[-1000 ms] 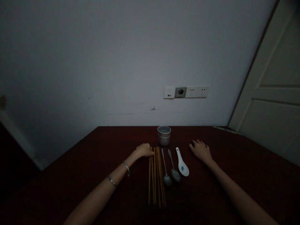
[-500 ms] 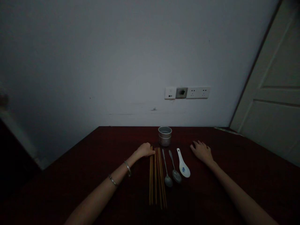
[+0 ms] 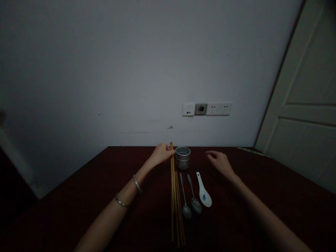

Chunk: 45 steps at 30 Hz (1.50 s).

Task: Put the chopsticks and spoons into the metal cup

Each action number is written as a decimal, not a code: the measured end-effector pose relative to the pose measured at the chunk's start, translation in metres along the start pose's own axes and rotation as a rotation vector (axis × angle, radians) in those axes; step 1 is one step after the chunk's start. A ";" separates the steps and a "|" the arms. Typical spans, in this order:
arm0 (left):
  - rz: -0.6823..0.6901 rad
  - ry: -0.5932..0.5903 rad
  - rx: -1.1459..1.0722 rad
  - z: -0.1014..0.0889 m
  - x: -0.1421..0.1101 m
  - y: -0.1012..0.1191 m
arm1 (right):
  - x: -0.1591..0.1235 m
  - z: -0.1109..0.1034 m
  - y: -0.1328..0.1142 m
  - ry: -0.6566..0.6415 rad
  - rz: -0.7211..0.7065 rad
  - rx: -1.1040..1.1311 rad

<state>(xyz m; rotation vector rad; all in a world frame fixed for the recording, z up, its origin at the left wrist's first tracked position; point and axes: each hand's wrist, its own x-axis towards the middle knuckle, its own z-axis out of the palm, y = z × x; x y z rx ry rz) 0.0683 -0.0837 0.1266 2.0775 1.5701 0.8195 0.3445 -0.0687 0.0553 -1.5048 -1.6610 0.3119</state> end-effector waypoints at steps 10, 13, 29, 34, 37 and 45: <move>0.285 0.276 0.035 0.004 -0.014 0.049 | -0.049 0.020 -0.109 -0.527 0.238 0.932; 0.288 0.281 0.024 0.007 -0.018 0.050 | -0.054 0.019 -0.110 -0.586 0.246 0.995; 0.300 0.299 0.010 0.012 -0.022 0.046 | -0.061 0.020 -0.120 -0.513 0.182 0.862; 0.335 0.314 0.012 0.006 -0.030 0.052 | -0.060 0.009 -0.126 -0.535 0.115 0.828; 0.358 0.292 -0.046 0.001 -0.036 0.057 | -0.058 0.001 -0.127 -0.551 0.076 0.816; 0.370 0.100 -0.608 -0.001 -0.040 0.062 | -0.054 -0.013 -0.121 -0.661 -0.066 0.802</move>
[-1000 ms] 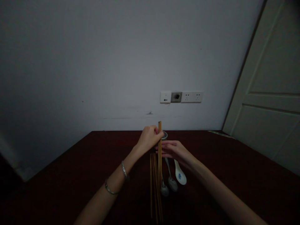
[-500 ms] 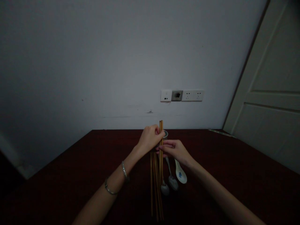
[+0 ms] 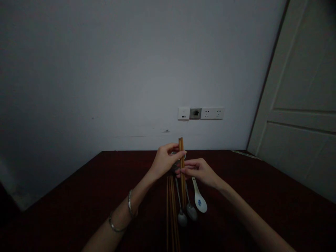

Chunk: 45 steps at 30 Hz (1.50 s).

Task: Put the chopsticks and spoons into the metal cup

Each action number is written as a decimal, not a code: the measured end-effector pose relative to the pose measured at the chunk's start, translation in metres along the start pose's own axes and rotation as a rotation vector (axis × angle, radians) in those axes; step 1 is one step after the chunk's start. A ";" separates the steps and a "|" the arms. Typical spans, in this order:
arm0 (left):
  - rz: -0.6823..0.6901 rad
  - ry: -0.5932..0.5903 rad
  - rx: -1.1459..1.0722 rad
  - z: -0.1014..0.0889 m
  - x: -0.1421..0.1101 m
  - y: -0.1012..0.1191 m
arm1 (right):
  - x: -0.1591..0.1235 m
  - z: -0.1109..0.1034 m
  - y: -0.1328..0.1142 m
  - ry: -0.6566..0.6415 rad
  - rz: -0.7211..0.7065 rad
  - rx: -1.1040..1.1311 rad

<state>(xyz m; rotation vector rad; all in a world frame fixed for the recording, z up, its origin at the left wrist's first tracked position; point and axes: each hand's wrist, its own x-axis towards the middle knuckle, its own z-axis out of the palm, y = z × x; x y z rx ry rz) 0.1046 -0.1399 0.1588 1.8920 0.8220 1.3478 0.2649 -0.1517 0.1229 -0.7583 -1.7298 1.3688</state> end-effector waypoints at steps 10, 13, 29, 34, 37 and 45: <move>-0.230 -0.005 -0.272 0.001 -0.003 0.008 | 0.003 0.000 0.009 -0.051 0.028 -0.001; -0.222 -0.015 -0.265 -0.001 -0.004 0.011 | 0.002 -0.005 0.003 -0.066 0.014 -0.050; -0.163 -0.082 -0.246 -0.002 -0.007 0.010 | 0.002 0.002 -0.065 0.422 -0.484 -0.500; -0.168 -0.094 -0.225 -0.001 -0.009 0.011 | 0.003 0.002 -0.058 0.453 -0.481 -0.465; -0.168 -0.107 -0.231 -0.001 -0.010 0.013 | 0.003 0.004 -0.057 0.466 -0.458 -0.409; -0.149 -0.101 -0.233 -0.003 -0.010 0.012 | 0.003 0.006 -0.058 0.436 -0.482 -0.462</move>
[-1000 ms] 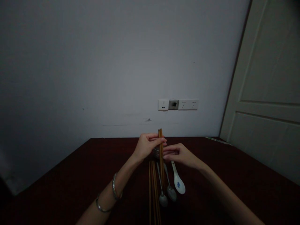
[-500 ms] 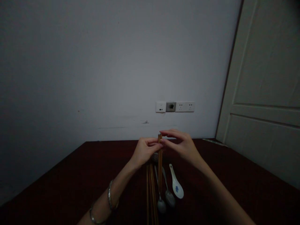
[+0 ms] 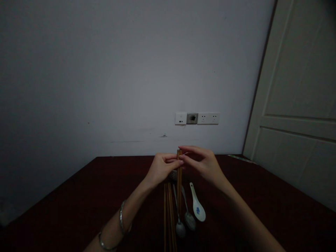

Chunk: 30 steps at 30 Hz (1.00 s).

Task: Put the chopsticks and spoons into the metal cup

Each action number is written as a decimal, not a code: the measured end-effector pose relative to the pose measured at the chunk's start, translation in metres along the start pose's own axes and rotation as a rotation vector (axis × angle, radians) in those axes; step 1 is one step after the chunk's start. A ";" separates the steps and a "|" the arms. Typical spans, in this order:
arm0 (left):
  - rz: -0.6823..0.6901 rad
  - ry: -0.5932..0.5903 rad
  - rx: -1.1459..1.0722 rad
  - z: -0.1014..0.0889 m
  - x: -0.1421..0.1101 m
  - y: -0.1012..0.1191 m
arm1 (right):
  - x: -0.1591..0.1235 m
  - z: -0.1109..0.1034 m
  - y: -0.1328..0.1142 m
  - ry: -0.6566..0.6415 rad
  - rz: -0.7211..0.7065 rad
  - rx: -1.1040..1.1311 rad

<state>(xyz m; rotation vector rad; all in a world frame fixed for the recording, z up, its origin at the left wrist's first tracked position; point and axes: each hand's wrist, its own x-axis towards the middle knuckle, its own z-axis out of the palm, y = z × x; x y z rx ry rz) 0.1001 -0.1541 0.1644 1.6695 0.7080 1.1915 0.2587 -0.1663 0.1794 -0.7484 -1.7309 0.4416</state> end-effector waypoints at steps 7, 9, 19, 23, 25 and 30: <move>-0.014 -0.048 0.011 -0.002 0.000 0.000 | 0.000 -0.002 0.002 -0.044 -0.039 -0.018; -0.012 -0.054 0.009 -0.002 -0.001 -0.001 | 0.000 -0.003 0.002 -0.054 -0.057 -0.037; -0.005 -0.050 -0.023 -0.003 -0.001 0.001 | 0.001 -0.008 0.001 -0.064 -0.170 -0.069; -0.011 -0.045 -0.028 -0.002 -0.001 0.004 | 0.000 -0.010 0.003 -0.103 -0.208 -0.092; -0.011 -0.049 -0.030 -0.001 -0.001 0.005 | 0.000 -0.011 0.004 -0.120 -0.216 -0.105; -0.011 -0.059 -0.019 -0.001 -0.002 0.004 | 0.000 -0.011 0.005 -0.123 -0.195 -0.100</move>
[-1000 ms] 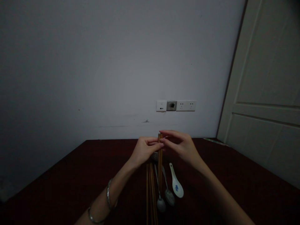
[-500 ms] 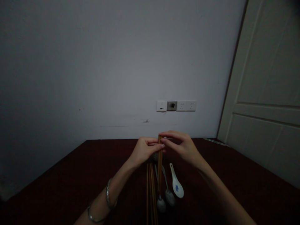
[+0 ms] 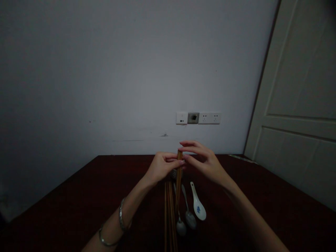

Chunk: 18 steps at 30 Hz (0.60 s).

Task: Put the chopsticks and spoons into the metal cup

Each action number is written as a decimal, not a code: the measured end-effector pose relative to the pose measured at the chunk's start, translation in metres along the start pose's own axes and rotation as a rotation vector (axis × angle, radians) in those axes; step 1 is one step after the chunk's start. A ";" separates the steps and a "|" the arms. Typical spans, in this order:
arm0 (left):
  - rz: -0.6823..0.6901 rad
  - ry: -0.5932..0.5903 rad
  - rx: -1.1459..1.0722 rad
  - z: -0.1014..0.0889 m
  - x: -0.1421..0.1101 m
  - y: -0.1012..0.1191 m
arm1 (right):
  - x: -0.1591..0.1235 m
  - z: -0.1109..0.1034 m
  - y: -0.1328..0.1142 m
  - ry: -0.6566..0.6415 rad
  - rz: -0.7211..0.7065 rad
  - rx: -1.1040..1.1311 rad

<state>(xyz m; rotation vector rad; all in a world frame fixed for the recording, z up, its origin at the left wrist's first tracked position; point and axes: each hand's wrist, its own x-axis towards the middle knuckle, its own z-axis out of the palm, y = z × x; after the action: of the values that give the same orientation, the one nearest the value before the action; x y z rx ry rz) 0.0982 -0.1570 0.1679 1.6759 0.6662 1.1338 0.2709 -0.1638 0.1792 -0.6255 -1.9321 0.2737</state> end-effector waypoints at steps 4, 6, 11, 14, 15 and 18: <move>0.002 0.000 0.002 0.000 0.000 -0.002 | 0.000 0.000 0.002 -0.004 0.011 0.015; 0.008 0.001 0.005 -0.001 0.001 -0.003 | 0.000 0.000 0.003 -0.008 0.011 0.015; 0.006 -0.005 0.029 -0.002 0.001 -0.005 | 0.000 0.000 0.004 -0.013 0.006 0.013; 0.009 0.000 0.052 -0.002 0.001 -0.006 | 0.000 0.000 0.004 -0.006 0.006 0.009; 0.011 0.001 0.056 -0.001 0.001 -0.006 | 0.000 0.000 0.004 -0.004 0.007 0.006; 0.001 -0.004 0.053 0.000 0.001 -0.006 | 0.001 -0.001 0.005 -0.004 0.004 -0.004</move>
<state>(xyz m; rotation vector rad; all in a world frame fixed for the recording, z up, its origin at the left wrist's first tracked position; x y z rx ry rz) 0.0987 -0.1539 0.1631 1.7232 0.6985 1.1223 0.2730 -0.1594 0.1781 -0.6317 -1.9361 0.2738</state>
